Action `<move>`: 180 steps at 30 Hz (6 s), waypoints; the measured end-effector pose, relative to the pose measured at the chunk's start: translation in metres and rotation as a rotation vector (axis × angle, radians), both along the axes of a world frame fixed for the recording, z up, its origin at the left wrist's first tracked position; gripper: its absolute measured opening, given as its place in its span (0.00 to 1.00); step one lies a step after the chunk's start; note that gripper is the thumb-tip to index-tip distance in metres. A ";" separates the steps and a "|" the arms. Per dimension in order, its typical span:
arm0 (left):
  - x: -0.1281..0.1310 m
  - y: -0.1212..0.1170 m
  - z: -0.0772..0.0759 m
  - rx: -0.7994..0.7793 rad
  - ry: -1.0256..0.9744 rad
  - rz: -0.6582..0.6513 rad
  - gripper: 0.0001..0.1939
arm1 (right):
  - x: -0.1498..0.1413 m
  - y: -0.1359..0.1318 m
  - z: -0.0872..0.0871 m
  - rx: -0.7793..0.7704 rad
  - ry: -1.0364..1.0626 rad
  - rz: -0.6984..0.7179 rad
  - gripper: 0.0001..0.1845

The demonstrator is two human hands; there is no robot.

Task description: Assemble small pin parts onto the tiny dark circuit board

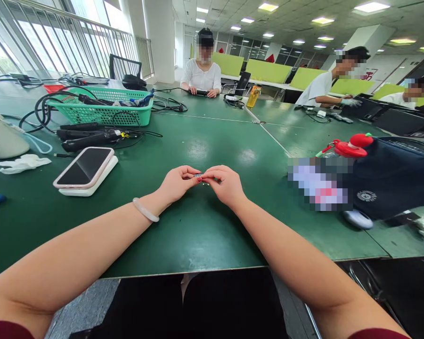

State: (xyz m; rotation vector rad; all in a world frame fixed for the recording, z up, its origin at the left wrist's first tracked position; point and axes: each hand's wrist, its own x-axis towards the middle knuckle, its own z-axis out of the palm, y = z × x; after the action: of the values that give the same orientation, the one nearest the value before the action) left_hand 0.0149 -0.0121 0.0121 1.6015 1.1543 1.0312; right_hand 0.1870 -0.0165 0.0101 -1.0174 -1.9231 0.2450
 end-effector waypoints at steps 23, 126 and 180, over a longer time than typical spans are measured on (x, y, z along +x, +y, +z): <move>0.000 -0.001 0.002 0.082 -0.083 -0.004 0.16 | 0.003 -0.007 0.006 0.231 -0.213 -0.043 0.13; 0.000 0.005 -0.006 -0.032 0.136 -0.032 0.16 | 0.013 0.011 -0.002 -0.368 -0.529 -0.099 0.08; 0.000 0.002 -0.003 -0.030 0.136 -0.080 0.16 | 0.000 -0.005 0.011 -0.212 -0.383 -0.094 0.06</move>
State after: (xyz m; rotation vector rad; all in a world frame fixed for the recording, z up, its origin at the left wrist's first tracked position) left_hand 0.0150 -0.0098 0.0094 1.7015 1.1796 0.8606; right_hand 0.1869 -0.0211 0.0208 -1.3709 -2.2170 0.2145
